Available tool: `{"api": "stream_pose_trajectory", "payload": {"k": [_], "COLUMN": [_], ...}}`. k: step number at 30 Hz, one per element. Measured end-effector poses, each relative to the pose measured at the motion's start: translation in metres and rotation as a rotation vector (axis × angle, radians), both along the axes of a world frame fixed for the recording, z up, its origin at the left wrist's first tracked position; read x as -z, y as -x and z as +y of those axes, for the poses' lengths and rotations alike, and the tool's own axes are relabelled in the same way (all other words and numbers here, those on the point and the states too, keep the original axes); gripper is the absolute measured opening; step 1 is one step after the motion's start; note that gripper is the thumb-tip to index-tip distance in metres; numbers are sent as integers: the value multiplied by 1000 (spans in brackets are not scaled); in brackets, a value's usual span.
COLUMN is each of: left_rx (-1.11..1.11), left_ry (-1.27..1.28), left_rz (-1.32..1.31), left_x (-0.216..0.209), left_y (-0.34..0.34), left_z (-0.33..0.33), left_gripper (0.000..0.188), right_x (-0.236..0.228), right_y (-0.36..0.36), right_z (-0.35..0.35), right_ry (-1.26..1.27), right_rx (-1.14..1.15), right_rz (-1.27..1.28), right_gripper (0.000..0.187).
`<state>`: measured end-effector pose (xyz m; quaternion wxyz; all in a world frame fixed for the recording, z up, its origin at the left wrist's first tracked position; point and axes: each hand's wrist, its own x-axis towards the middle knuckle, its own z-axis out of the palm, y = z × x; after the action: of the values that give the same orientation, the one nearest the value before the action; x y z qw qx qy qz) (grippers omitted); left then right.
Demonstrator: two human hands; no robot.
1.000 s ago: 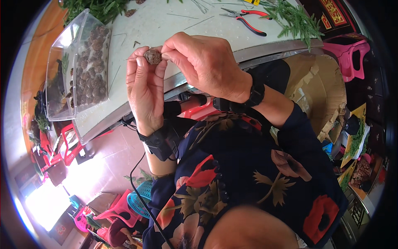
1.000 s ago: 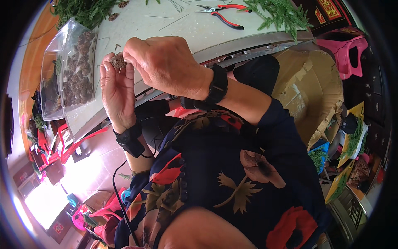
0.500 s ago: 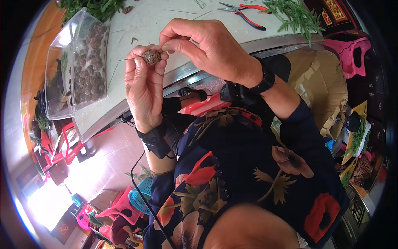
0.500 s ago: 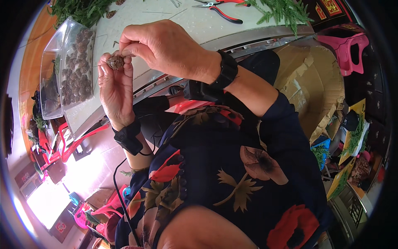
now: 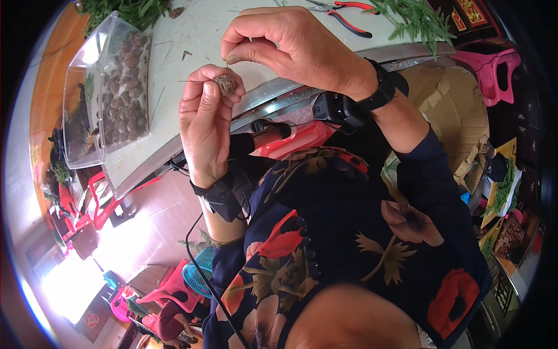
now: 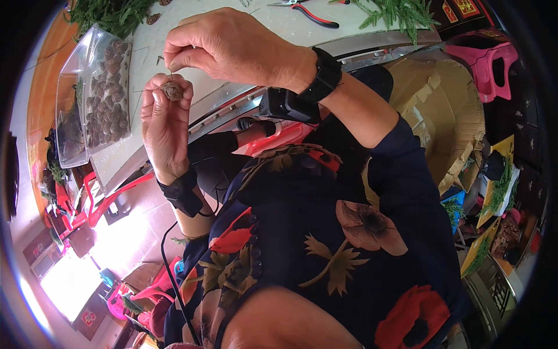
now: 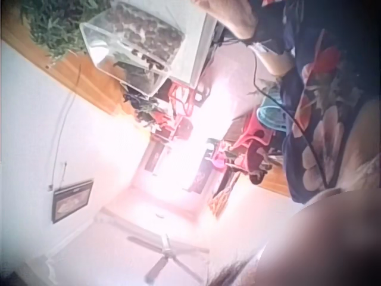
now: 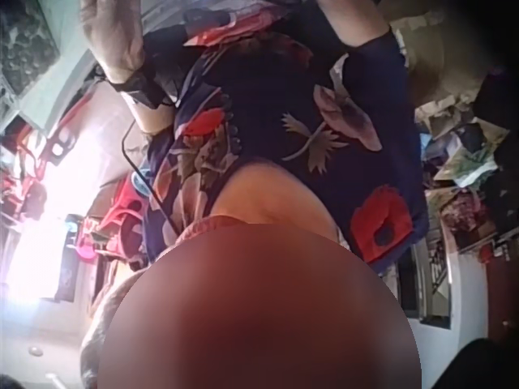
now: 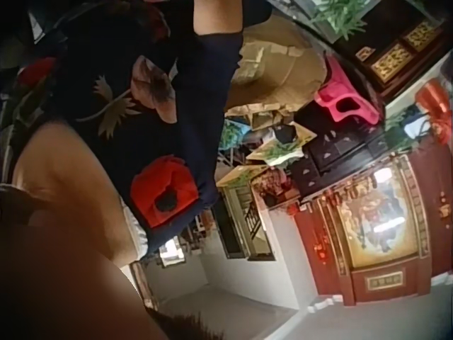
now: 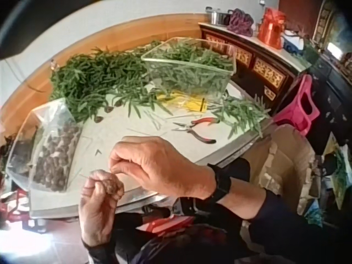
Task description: Trimming and preparing artificial plant stems or components using pliers.
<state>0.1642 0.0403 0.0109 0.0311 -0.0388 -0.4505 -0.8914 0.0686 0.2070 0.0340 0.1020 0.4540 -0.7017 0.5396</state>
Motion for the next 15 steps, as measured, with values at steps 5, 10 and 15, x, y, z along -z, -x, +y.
{"api": "stream_pose_trajectory", "payload": {"k": [5, 10, 15], "left_rx": [21, 143, 90], "left_ry": [0, -113, -62], "left_rz": [-82, -72, -104], "left_x": [-3, -2, -5], "left_y": [-3, -1, -3], "left_z": [6, 2, 1], "left_gripper": [21, 19, 16], "right_x": [-17, -21, -29], "right_y": [3, 4, 15], "right_z": [10, 13, 26], "right_ry": [-76, -69, -54], "right_rx": [-149, -144, 8], "right_rz": [-82, -16, -242], "right_gripper": [14, 8, 11]}}
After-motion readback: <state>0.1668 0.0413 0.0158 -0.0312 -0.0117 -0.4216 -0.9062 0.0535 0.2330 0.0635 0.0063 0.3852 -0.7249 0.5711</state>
